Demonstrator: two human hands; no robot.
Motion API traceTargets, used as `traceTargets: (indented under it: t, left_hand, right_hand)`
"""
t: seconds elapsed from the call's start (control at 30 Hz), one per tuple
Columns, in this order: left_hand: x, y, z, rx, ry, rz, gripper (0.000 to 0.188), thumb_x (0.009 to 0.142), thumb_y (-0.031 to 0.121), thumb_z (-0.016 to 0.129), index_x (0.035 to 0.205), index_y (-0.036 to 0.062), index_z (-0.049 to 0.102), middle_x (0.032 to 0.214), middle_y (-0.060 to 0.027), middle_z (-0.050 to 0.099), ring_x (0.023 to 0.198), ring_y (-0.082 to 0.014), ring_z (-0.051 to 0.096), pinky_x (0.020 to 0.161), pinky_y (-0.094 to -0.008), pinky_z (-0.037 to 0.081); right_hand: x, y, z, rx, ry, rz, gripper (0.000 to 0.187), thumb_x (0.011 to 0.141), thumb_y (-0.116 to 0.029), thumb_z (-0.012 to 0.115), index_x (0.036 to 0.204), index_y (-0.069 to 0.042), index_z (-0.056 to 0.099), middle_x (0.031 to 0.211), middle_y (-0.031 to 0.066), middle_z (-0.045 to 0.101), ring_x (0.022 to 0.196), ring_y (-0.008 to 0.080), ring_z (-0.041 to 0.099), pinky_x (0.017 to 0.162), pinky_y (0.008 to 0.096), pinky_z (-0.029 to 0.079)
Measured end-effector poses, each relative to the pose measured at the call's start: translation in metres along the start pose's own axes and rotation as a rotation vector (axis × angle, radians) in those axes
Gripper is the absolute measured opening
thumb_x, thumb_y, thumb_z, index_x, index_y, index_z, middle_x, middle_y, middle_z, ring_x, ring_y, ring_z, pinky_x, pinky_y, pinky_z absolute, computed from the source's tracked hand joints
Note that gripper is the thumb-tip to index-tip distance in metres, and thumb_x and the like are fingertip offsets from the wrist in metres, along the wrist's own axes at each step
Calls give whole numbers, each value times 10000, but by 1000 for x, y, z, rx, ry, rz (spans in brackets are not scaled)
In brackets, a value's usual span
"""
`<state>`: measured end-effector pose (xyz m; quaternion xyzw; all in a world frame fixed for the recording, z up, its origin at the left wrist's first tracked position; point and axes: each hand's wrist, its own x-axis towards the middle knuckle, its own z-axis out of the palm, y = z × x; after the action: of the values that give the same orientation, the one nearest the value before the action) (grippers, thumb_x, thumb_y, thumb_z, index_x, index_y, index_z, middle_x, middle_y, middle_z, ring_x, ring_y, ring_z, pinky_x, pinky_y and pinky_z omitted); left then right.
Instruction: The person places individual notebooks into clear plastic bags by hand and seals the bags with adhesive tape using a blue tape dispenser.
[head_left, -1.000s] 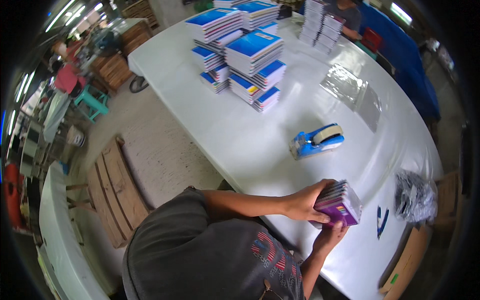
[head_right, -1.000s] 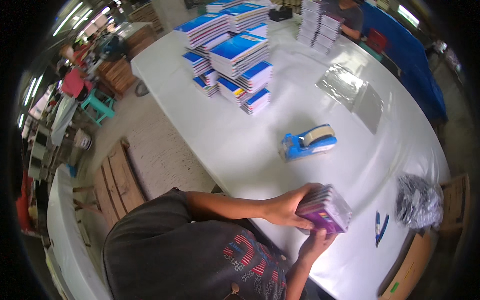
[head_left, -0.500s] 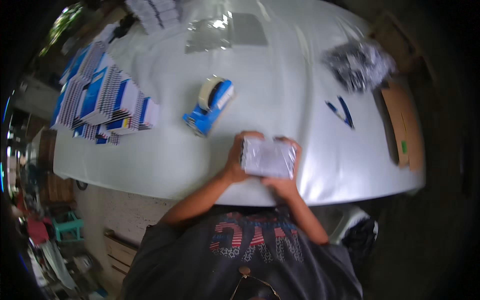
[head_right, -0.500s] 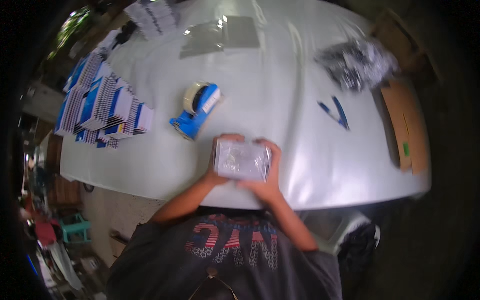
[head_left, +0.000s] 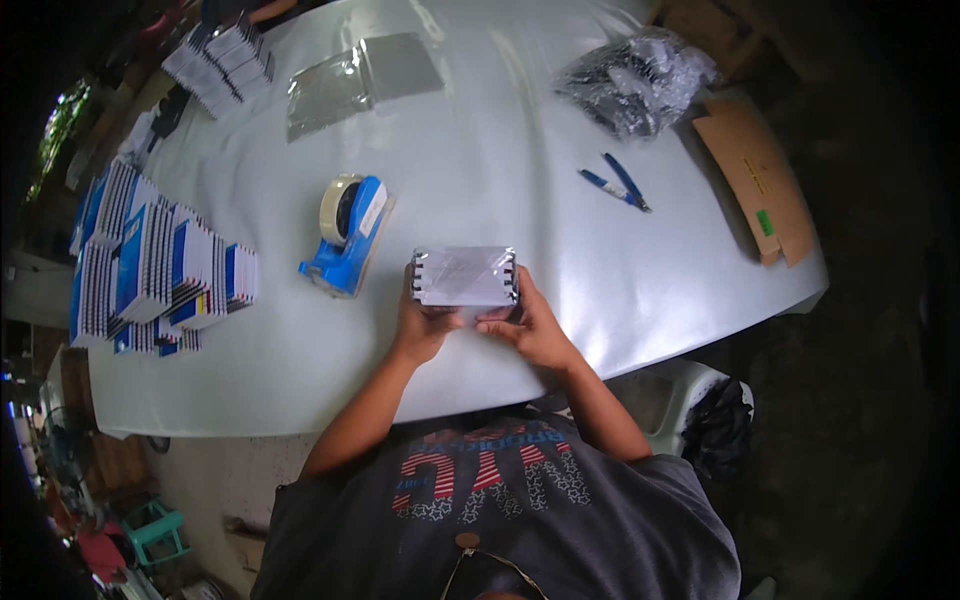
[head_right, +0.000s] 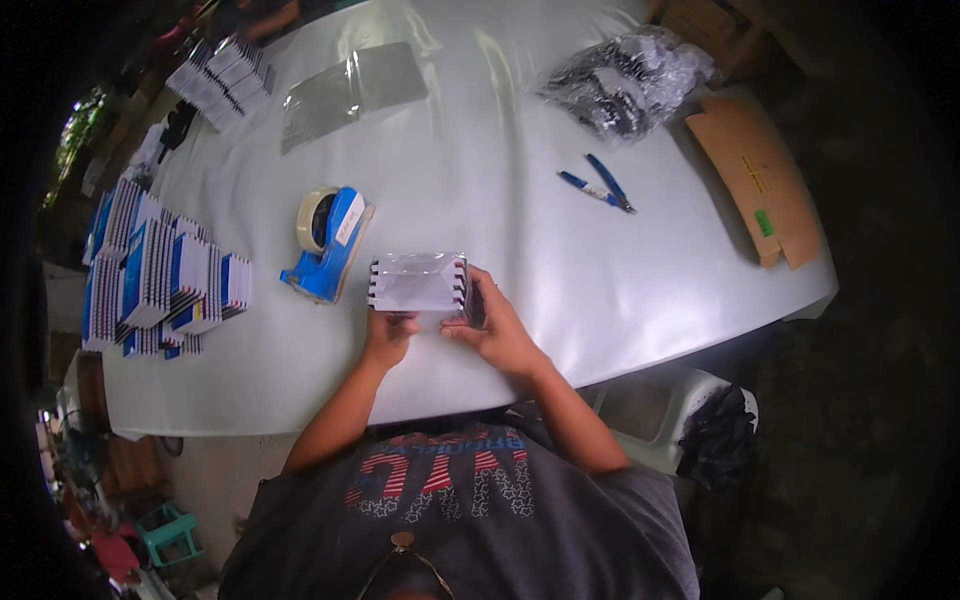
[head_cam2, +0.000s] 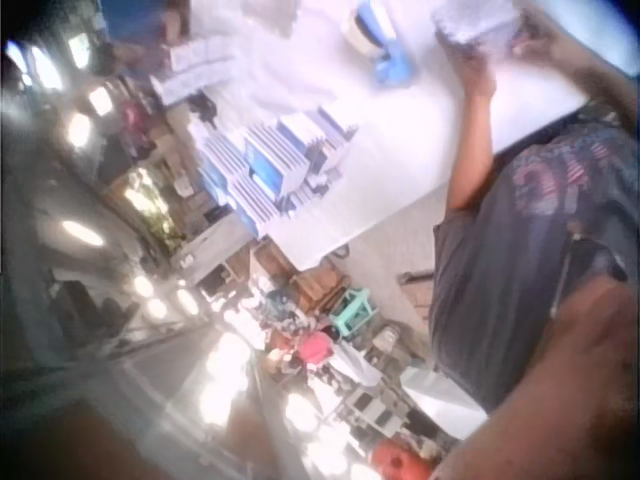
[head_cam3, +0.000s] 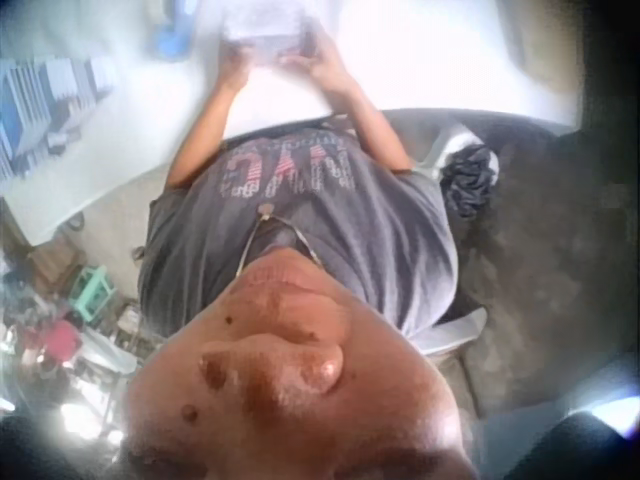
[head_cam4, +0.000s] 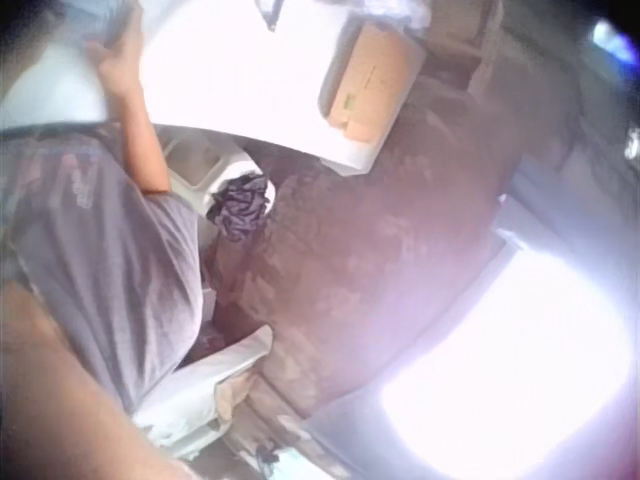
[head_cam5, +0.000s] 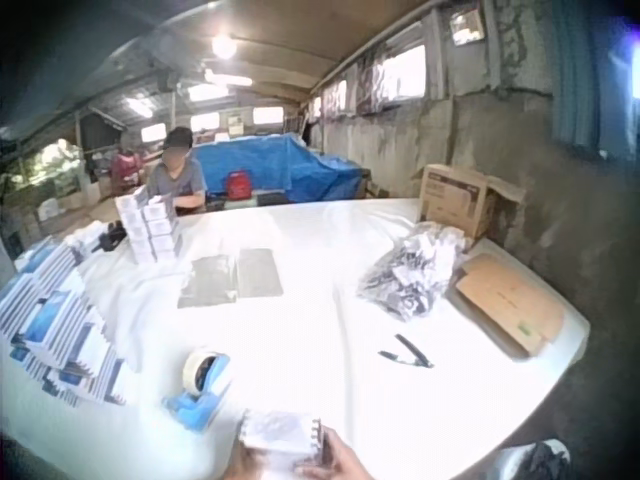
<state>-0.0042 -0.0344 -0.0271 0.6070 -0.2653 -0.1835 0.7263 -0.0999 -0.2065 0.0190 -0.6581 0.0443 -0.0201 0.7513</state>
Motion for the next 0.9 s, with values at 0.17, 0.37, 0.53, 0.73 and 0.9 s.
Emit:
traceTargets:
  t: [0.17, 0.37, 0.53, 0.73, 0.9]
  left_hand:
    - [38, 17, 0, 156, 230, 165, 720, 930, 569, 423, 1364, 4, 318, 1251, -153, 447, 1102, -227, 490, 962, -367, 383]
    - [50, 1, -10, 115, 275, 97, 475, 977, 328, 471, 1322, 16, 379, 1174, -145, 499, 929, -196, 552, 833, -332, 442]
    - [53, -5, -6, 322, 187, 114, 268, 915, 191, 613, 1113, 14, 572, 876, -55, 613, 770, -122, 570, 727, -274, 467]
    - [56, 1, -15, 251, 273, 109, 253, 896, 154, 631, 1106, 24, 576, 848, -43, 628, 752, -107, 572, 713, -256, 463]
    - [74, 0, -39, 237, 494, 160, 363, 882, 93, 620, 1226, 45, 514, 976, -48, 612, 856, -113, 559, 736, -259, 450]
  right_hand:
    - [29, -17, -6, 116, 218, 39, 625, 852, -264, 706, 1313, 49, 423, 1207, 144, 560, 1118, 206, 525, 974, 315, 397]
    - [132, -16, -68, 141, 362, 349, 707, 855, -541, 593, 1281, 19, 522, 1257, 175, 568, 1134, 298, 540, 956, 462, 384]
    - [231, -29, -125, 117, 414, 376, 619, 828, -542, 626, 1183, -34, 606, 1138, 159, 625, 1040, 302, 585, 894, 464, 430]
    - [298, -51, -128, -591, 695, 251, 527, 854, -395, 624, 1237, -41, 544, 1279, 206, 499, 1173, 381, 478, 986, 499, 375]
    - [316, -34, -63, -1369, 982, -533, 541, 738, -208, 680, 1249, -107, 532, 1372, 196, 396, 1309, 411, 300, 1046, 551, 231]
